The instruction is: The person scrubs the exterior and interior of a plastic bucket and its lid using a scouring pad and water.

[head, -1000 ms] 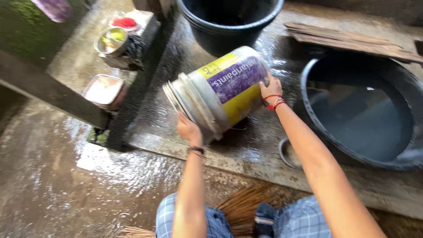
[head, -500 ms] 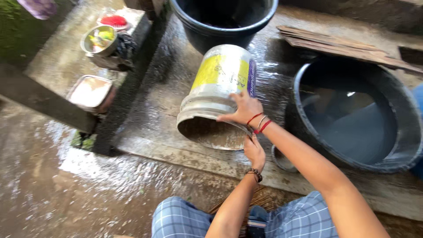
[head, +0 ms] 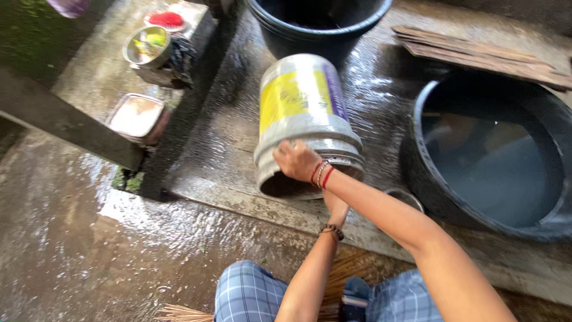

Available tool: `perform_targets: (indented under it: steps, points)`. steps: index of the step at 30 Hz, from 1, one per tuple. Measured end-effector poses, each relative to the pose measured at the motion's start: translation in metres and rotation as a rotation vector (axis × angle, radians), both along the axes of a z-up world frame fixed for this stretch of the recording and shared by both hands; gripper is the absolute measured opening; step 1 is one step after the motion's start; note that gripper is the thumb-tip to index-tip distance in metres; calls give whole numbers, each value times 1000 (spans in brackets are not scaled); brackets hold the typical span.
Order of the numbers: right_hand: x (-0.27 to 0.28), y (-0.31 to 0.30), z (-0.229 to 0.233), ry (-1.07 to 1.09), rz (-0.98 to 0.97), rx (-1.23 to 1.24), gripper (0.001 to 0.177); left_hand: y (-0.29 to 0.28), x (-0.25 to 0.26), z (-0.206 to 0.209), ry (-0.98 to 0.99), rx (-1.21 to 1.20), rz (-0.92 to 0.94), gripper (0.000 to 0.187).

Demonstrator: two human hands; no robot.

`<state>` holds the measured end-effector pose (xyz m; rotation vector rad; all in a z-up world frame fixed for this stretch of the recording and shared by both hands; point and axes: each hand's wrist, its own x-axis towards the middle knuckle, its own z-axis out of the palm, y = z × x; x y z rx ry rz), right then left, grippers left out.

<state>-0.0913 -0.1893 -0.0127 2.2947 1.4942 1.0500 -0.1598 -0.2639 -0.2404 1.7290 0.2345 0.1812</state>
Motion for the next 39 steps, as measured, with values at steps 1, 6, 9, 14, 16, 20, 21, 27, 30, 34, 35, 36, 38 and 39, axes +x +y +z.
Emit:
perform_targets:
  steps: [1, 6, 9, 14, 16, 20, 21, 27, 30, 34, 35, 36, 38, 39]
  points:
    - [1, 1, -7, -23, 89, -5, 23, 9, 1, 2, 180, 7, 2, 51]
    - [22, -19, -43, -114, 443, -174, 29, 5, -6, 25, 34, 104, -101, 34]
    - [51, -75, -32, -209, 396, -453, 14, 8, -22, 53, -28, 193, -235, 35]
    - [40, -139, -22, -129, 402, -510, 27, 27, -16, 133, 134, 422, -837, 54]
    - [23, -140, -42, -116, 452, -487, 26, 63, -5, 175, 256, 315, -1105, 60]
    - [-3, -152, -54, -138, 432, -527, 33, 144, 30, 260, 187, 505, -739, 49]
    - [-7, -155, -52, -150, 423, -541, 35, 151, 46, 273, 81, 649, -546, 49]
    - [-21, -194, -23, -78, 297, -548, 37, 154, 108, 233, -496, 1153, -345, 80]
    - [-33, -217, -16, 9, 208, -386, 27, 147, 104, 206, -434, 1074, -283, 84]
    - [-53, -236, -4, 232, -105, -65, 23, 147, 89, 208, -414, 1114, -334, 91]
    - [-51, -235, 1, 355, -170, 217, 27, 150, 88, 215, -423, 1119, -367, 94]
    - [-46, -231, 5, 473, -234, 501, 33, 152, 85, 222, -432, 1123, -399, 98]
    - [-43, -222, 12, 532, -319, 876, 37, 160, 75, 238, -396, 1197, -496, 128]
    - [-36, -215, 18, 465, -339, 961, 35, 162, 72, 247, -380, 1234, -542, 144]
